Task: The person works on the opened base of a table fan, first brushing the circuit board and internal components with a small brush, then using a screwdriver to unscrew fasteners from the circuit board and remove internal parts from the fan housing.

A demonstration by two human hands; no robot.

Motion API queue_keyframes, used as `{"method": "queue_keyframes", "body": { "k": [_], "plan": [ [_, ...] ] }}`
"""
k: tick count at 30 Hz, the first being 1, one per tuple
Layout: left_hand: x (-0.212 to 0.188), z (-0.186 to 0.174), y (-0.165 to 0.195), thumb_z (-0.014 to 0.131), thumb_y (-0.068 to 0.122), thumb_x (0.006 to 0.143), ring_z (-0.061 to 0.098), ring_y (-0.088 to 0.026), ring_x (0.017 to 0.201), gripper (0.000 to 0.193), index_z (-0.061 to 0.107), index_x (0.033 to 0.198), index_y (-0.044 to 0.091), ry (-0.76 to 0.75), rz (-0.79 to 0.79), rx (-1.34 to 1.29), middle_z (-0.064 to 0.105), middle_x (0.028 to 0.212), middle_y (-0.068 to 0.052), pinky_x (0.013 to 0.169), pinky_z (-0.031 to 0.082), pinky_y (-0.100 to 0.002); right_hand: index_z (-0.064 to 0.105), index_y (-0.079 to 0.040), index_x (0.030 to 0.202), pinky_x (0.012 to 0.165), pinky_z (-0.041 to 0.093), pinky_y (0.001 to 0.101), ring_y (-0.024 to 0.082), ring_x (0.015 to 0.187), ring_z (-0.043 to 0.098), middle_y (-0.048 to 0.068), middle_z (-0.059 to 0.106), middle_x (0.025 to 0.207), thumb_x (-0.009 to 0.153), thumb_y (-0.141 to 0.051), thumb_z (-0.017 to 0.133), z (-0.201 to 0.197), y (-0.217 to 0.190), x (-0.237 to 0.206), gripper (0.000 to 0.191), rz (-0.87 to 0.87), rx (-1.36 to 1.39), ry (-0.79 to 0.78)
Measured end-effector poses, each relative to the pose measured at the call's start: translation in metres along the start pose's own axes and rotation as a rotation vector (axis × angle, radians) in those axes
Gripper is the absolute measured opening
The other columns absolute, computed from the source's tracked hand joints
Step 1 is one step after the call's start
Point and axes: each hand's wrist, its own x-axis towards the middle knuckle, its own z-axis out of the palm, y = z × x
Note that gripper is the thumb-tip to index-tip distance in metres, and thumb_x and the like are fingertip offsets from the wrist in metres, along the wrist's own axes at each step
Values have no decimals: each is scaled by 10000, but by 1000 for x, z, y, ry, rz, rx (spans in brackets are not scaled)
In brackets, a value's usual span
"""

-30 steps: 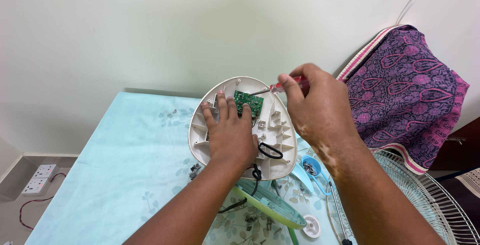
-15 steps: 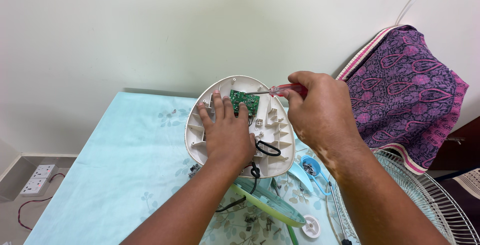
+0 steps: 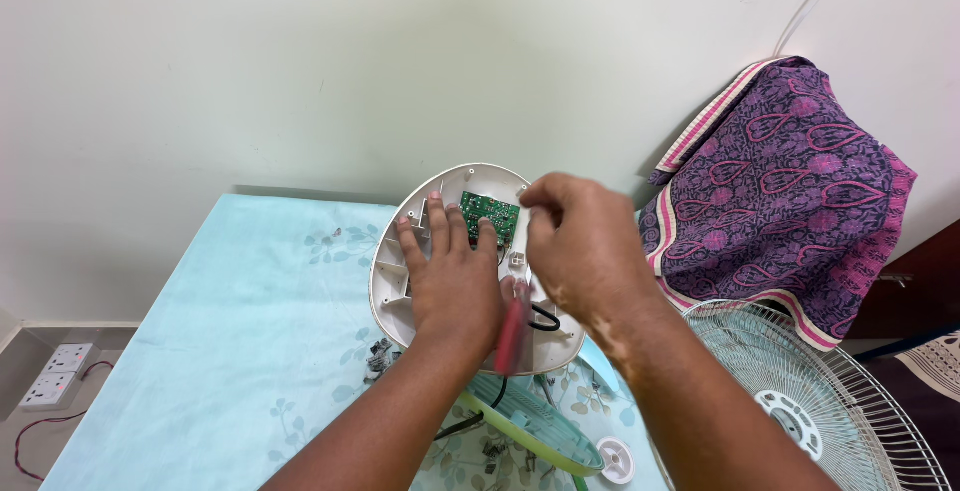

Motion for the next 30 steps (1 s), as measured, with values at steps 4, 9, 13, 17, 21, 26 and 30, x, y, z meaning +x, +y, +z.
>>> {"method": "queue_keyframes", "body": {
  "k": [4, 9, 13, 17, 21, 26, 30],
  "plan": [
    [4, -1, 4, 588, 383, 908, -92, -402, 1526, 735, 307, 1541, 136, 2, -6, 32, 181, 1622, -235, 1132, -135, -646, 760, -53, 1082, 797, 600, 360, 249, 826, 781, 161, 790, 963, 916, -153, 652, 22, 19, 1, 222, -54, -45, -90],
    [2, -2, 8, 582, 429, 901, -95, -396, 1528, 781, 279, 1559, 135, -57, 17, 48, 174, 1626, -237, 1140, -130, -641, 757, -66, 1098, 829, 583, 374, 288, 880, 778, 162, 787, 986, 922, -152, 629, 39, 43, 2, 233, -63, 5, -103],
    [2, -1, 10, 628, 410, 864, -100, -394, 1525, 824, 279, 1558, 136, -69, 30, 57, 176, 1625, -232, 1136, -128, -640, 755, -72, 1109, 816, 586, 362, 270, 872, 780, 152, 792, 979, 921, -136, 630, 38, 53, 7, 235, -31, -20, -114],
    [1, 2, 11, 577, 394, 919, -79, -382, 1536, 712, 327, 1532, 129, 16, 26, 20, 199, 1639, -232, 1148, -123, -632, 751, -61, 1105, 781, 602, 342, 219, 837, 804, 125, 812, 957, 925, -108, 612, 38, 58, 9, 232, 6, 93, -160],
    [2, 3, 9, 572, 373, 918, -76, -366, 1545, 704, 340, 1536, 130, -5, 13, -5, 206, 1643, -226, 1159, -129, -621, 752, -46, 1097, 788, 606, 320, 191, 858, 794, 114, 812, 968, 911, -91, 644, 39, 62, 12, 220, -47, 121, -168],
    [0, -2, 7, 595, 362, 905, -80, -373, 1542, 708, 349, 1528, 132, 18, 11, -12, 209, 1621, -232, 1155, -134, -620, 736, -32, 1107, 817, 615, 307, 177, 891, 784, 108, 803, 982, 854, -51, 698, 45, 70, 14, 256, -75, 161, -163],
    [1, -7, 6, 653, 372, 859, -100, -373, 1538, 801, 316, 1547, 135, -66, 4, -7, 190, 1621, -226, 1145, -148, -617, 731, -30, 1085, 807, 621, 300, 169, 867, 758, 95, 744, 1001, 805, -23, 719, 52, 76, 15, 280, -109, 155, -132]
  ]
}}
